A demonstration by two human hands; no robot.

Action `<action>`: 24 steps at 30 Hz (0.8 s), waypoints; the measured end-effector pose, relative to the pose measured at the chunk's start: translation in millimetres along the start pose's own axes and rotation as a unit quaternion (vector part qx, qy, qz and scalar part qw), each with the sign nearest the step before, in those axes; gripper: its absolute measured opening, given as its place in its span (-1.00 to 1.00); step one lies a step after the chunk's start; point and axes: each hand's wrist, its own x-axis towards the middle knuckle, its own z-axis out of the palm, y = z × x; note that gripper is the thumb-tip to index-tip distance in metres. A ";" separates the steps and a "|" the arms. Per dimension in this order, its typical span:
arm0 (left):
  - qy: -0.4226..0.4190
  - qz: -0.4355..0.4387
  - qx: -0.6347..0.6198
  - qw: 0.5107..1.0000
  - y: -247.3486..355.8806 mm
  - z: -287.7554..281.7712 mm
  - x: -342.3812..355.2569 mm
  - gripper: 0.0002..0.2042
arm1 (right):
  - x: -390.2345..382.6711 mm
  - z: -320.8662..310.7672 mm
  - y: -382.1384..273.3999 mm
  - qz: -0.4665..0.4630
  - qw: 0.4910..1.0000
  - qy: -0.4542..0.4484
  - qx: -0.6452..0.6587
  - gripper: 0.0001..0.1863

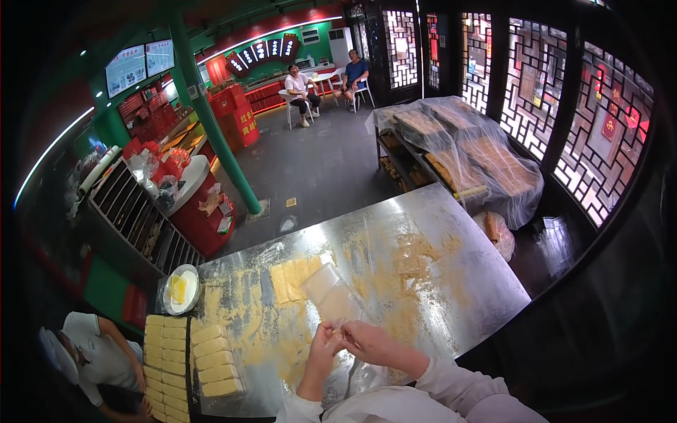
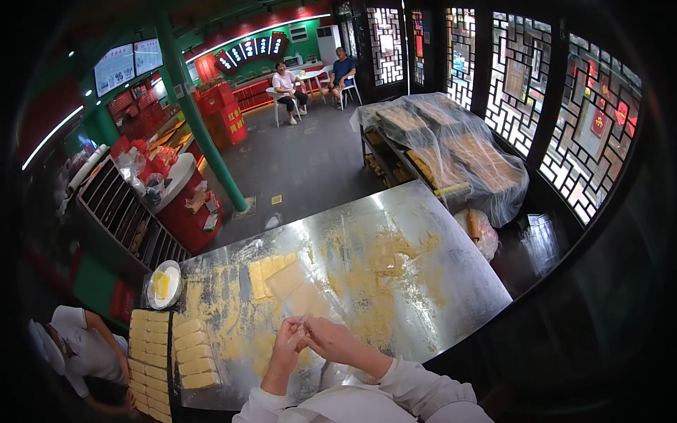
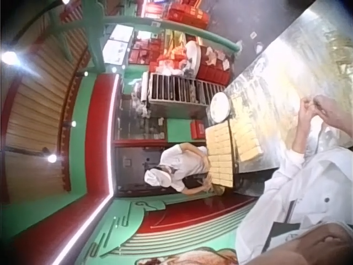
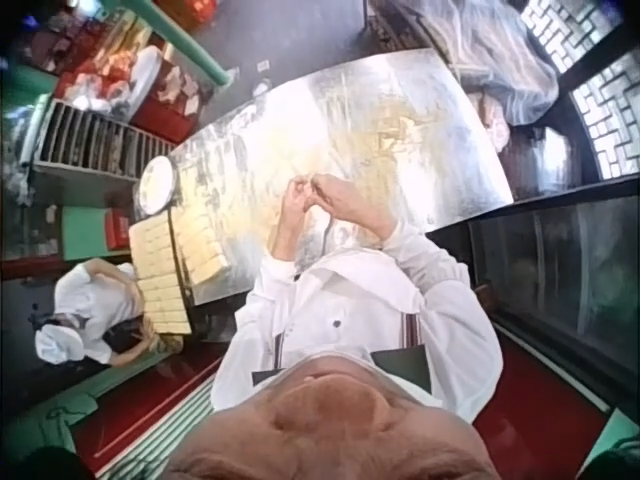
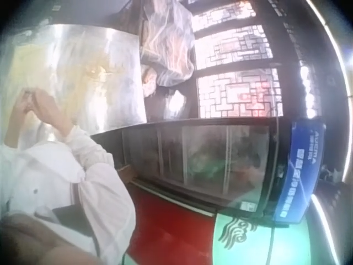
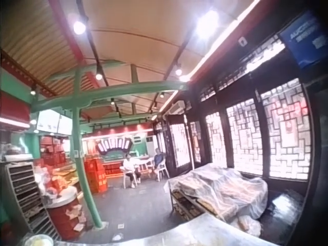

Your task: The person is preparing rectangular pastry pieces by dipping them in crumbs and arranging them on a tray.

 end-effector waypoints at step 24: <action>0.043 0.119 0.261 0.957 9.1 28.9 -25.3 -0.24 | -26.2 29.8 -2.0 -0.029 0.996 0.086 -0.011 -0.81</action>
